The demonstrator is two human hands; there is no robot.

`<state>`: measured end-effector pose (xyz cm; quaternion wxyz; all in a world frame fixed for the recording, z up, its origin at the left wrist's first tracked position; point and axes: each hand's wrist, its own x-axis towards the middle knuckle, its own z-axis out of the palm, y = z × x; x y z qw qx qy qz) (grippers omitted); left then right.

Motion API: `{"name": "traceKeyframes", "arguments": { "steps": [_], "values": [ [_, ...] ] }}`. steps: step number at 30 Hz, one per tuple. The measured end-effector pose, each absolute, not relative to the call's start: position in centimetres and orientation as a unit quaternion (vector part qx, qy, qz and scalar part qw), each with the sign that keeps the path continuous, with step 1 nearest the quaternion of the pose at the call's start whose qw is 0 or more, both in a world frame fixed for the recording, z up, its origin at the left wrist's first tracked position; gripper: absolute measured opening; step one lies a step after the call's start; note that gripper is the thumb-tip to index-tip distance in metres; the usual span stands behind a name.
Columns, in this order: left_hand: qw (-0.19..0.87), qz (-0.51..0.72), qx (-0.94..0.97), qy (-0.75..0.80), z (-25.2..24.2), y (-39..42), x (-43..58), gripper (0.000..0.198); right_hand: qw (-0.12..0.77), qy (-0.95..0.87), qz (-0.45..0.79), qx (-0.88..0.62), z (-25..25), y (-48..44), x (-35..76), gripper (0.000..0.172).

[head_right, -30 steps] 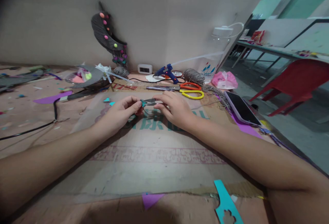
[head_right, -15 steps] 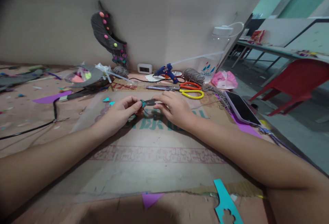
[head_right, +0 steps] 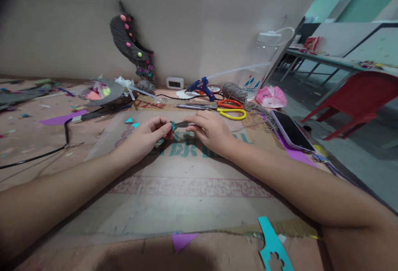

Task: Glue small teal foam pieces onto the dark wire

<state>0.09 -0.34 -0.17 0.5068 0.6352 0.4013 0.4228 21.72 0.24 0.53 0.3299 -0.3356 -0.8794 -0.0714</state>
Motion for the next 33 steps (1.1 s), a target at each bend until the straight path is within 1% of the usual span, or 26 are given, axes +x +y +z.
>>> {"name": "traceKeyframes", "arguments": {
  "steps": [4, 8, 10, 18, 33],
  "values": [
    [0.511, 0.423, 0.630, 0.404, -0.18, -0.34, 0.12, 0.014, 0.335, -0.876, -0.066, -0.340, 0.35, 0.30, 21.78, 0.028],
    [0.507, 0.425, 0.630, 0.407, -0.30, -0.29, 0.12, 0.015, 0.373, -0.856, -0.062, -0.351, 0.18, 0.45, 21.82, 0.030],
    [0.502, 0.425, 0.632, 0.409, -0.27, -0.31, 0.11, 0.016, 0.378, -0.854, -0.060, -0.353, 0.17, 0.48, 21.84, 0.029],
    [0.514, 0.432, 0.609, 0.422, 0.15, -0.52, 0.17, 0.016, 0.322, -0.880, -0.111, -0.331, 0.67, -0.06, 21.67, 0.027],
    [0.518, 0.432, 0.606, 0.423, 0.15, -0.51, 0.20, 0.016, 0.318, -0.884, -0.138, -0.314, 0.60, 0.11, 21.71, 0.024]
  ]
}}
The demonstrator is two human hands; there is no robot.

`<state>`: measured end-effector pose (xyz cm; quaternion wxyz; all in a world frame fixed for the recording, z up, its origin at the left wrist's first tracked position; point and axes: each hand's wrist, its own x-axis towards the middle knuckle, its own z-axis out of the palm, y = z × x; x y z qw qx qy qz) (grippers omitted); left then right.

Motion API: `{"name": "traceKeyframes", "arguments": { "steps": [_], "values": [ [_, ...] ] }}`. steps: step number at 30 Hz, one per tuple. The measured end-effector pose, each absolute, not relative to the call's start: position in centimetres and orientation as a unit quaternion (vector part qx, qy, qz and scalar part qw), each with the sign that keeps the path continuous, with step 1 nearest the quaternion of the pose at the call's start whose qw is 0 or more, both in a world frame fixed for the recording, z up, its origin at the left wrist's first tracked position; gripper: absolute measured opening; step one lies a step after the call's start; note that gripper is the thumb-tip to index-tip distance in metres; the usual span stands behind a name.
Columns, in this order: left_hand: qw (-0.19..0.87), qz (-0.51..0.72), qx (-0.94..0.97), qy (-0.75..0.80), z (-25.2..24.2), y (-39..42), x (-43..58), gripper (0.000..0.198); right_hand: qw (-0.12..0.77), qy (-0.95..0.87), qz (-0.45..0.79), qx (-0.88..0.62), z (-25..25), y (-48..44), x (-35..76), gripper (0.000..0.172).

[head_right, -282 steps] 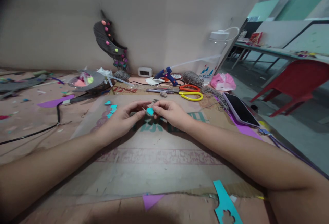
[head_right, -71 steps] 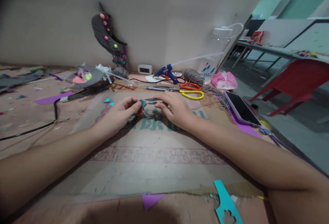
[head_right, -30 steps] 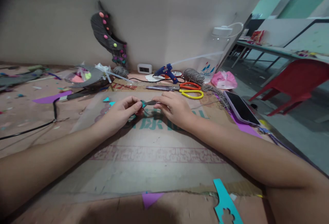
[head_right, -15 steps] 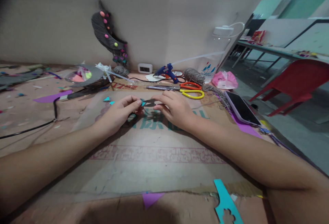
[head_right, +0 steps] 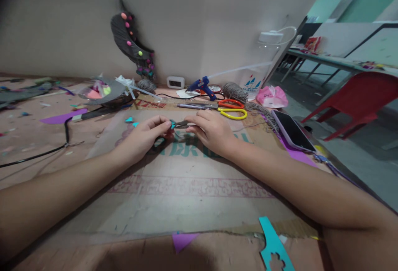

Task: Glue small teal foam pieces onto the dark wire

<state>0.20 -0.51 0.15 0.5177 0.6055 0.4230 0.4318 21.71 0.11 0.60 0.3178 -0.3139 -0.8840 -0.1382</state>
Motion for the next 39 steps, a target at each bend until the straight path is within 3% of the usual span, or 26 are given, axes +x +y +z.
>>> {"name": "traceKeyframes", "arguments": {
  "steps": [21, 30, 39],
  "values": [
    [0.530, 0.422, 0.613, 0.407, -0.2, -0.3, 0.1, 0.020, 0.298, -0.886, -0.140, -0.326, 0.8, 0.0, 21.7, 0.030],
    [0.538, 0.431, 0.607, 0.396, -0.4, -0.2, 0.1, 0.016, 0.393, -0.833, -0.028, -0.388, 0.2, 0.6, 21.9, 0.030],
    [0.495, 0.431, 0.638, 0.402, -0.4, -0.1, 0.1, 0.017, 0.326, -0.840, 0.007, -0.433, -1.5, 2.4, 22.2, 0.039]
  ]
}}
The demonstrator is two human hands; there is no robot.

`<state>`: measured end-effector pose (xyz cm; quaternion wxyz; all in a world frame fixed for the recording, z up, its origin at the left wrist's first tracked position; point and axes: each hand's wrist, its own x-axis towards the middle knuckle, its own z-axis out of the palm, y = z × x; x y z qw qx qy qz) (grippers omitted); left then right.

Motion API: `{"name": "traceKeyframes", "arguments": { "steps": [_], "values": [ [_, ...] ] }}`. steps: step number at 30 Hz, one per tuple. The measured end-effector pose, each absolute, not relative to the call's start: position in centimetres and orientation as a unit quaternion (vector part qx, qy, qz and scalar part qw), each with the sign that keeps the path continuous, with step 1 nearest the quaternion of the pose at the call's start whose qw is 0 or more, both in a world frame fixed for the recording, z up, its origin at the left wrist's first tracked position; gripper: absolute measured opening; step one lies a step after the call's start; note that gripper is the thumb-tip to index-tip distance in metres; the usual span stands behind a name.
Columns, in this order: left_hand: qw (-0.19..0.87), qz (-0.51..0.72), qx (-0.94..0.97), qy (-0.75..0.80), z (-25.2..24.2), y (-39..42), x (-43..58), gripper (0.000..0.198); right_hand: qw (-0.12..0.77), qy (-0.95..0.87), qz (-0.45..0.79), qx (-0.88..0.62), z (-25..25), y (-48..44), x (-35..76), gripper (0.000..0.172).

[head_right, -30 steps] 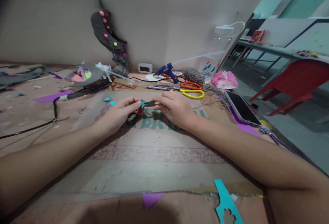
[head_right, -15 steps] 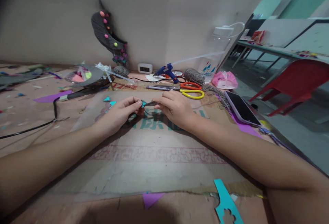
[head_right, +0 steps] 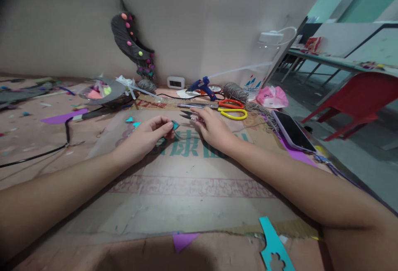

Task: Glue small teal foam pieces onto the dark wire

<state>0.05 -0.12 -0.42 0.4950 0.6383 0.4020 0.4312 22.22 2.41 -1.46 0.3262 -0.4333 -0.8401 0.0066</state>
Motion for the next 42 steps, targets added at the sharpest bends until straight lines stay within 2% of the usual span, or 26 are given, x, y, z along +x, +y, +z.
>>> {"name": "traceKeyframes", "arguments": {
  "steps": [3, 7, 13, 16, 22, 27, 32, 35, 38, 42],
  "values": [
    [0.510, 0.439, 0.630, 0.387, -0.6, 0.0, 0.1, 0.013, 0.347, -0.836, 0.010, -0.425, -1.2, 2.2, 22.2, 0.038],
    [0.519, 0.446, 0.633, 0.363, -0.9, 0.0, 0.1, 0.012, 0.385, -0.827, 0.037, -0.408, 0.7, 0.9, 21.7, 0.022],
    [0.448, 0.431, 0.699, 0.353, -0.3, -1.1, 0.1, 0.008, 0.293, -0.810, 0.278, -0.426, 2.2, -0.6, 20.6, 0.041],
    [0.394, 0.425, 0.730, 0.362, 0.2, -1.5, 0.1, 0.008, 0.274, -0.799, 0.356, -0.400, 1.9, -0.6, 20.4, 0.049],
    [0.286, 0.432, 0.787, 0.336, 0.5, -1.7, -0.1, 0.007, 0.289, -0.726, 0.498, -0.377, 1.4, -0.4, 20.4, 0.039],
    [0.281, 0.420, 0.794, 0.338, 0.3, -1.8, -0.1, 0.013, 0.319, -0.680, 0.535, -0.386, 0.9, -0.3, 20.4, 0.032],
    [0.401, 0.408, 0.717, 0.398, 0.1, -1.2, 0.1, 0.020, 0.397, -0.640, 0.508, -0.418, 0.4, -0.4, 20.1, 0.032],
    [0.443, 0.407, 0.681, 0.418, 0.1, -1.0, 0.2, 0.020, 0.411, -0.651, 0.468, -0.433, 0.3, -0.3, 20.0, 0.031],
    [0.447, 0.394, 0.691, 0.408, 0.4, -1.2, 0.2, 0.017, 0.412, -0.666, 0.439, -0.441, 0.2, -0.3, 20.0, 0.029],
    [0.417, 0.370, 0.729, 0.397, 0.5, -1.4, 0.0, 0.025, 0.399, -0.693, 0.396, -0.451, 0.2, -0.4, 20.0, 0.026]
  ]
}}
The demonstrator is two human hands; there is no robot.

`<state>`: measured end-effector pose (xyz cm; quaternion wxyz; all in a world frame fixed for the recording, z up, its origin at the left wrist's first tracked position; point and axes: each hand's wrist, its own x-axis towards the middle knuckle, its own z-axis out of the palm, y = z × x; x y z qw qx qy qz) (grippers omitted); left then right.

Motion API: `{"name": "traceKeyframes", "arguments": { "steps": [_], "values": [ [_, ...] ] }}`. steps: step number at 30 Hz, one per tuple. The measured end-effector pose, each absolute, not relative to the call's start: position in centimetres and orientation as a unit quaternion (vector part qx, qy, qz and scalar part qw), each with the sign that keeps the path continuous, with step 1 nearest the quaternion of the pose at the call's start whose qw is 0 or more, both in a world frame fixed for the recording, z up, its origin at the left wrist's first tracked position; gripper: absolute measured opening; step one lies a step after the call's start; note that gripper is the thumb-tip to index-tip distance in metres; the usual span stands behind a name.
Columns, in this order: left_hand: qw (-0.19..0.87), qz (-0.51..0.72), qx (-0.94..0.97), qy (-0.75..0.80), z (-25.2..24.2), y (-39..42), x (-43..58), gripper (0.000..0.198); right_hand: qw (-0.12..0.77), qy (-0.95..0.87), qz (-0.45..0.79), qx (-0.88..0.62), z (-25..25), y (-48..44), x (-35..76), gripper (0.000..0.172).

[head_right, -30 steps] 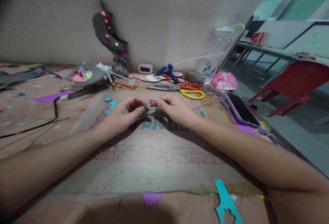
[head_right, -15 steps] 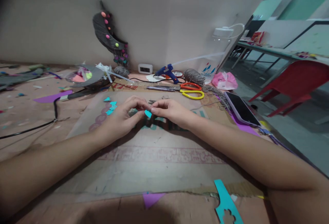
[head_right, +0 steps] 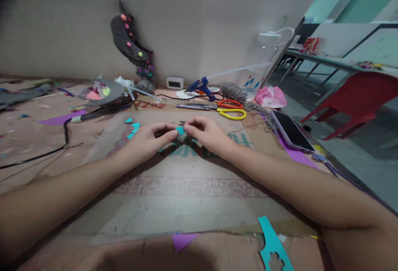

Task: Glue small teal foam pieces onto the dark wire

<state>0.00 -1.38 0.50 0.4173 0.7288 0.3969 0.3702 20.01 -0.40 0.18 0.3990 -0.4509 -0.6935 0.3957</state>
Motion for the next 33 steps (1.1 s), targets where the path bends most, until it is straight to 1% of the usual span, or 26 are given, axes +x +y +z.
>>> {"name": "traceKeyframes", "arguments": {
  "steps": [4, 9, 17, 21, 25, 26, 28, 29, 31, 33],
  "values": [
    [0.389, 0.364, 0.737, 0.416, 0.3, -1.2, -0.2, 0.024, 0.384, -0.712, 0.374, -0.454, -0.1, -0.5, 20.0, 0.025],
    [0.382, 0.361, 0.738, 0.422, 0.4, -1.2, -0.1, 0.023, 0.377, -0.737, 0.327, -0.456, 0.0, -0.5, 20.0, 0.021],
    [0.414, 0.365, 0.722, 0.418, 0.3, -1.0, 0.0, 0.025, 0.374, -0.741, 0.318, -0.458, 0.2, -0.9, 19.9, 0.022],
    [0.414, 0.374, 0.712, 0.426, 0.2, -0.9, 0.0, 0.023, 0.392, -0.728, 0.334, -0.453, 0.7, -0.9, 19.8, 0.027],
    [0.421, 0.381, 0.700, 0.433, -0.1, -0.7, -0.1, 0.023, 0.408, -0.739, 0.225, -0.488, 2.1, 0.5, 21.1, 0.031],
    [0.421, 0.381, 0.700, 0.432, -0.2, -0.6, -0.1, 0.024, 0.409, -0.739, 0.195, -0.499, 2.3, 1.2, 21.7, 0.030],
    [0.417, 0.382, 0.702, 0.433, -0.4, -0.5, -0.1, 0.024, 0.415, -0.736, 0.134, -0.517, 2.6, 2.8, 23.2, 0.018],
    [0.416, 0.382, 0.702, 0.434, -0.5, -0.5, -0.2, 0.024, 0.415, -0.736, 0.118, -0.521, 2.6, 3.8, 24.0, 0.017],
    [0.420, 0.381, 0.696, 0.441, -0.6, -0.4, -0.2, 0.025, 0.413, -0.733, 0.113, -0.529, 2.6, 5.8, 25.3, 0.028],
    [0.426, 0.379, 0.689, 0.447, -0.6, -0.4, -0.2, 0.026, 0.376, -0.728, 0.095, -0.565, 2.6, 7.8, 26.3, 0.042]
  ]
}}
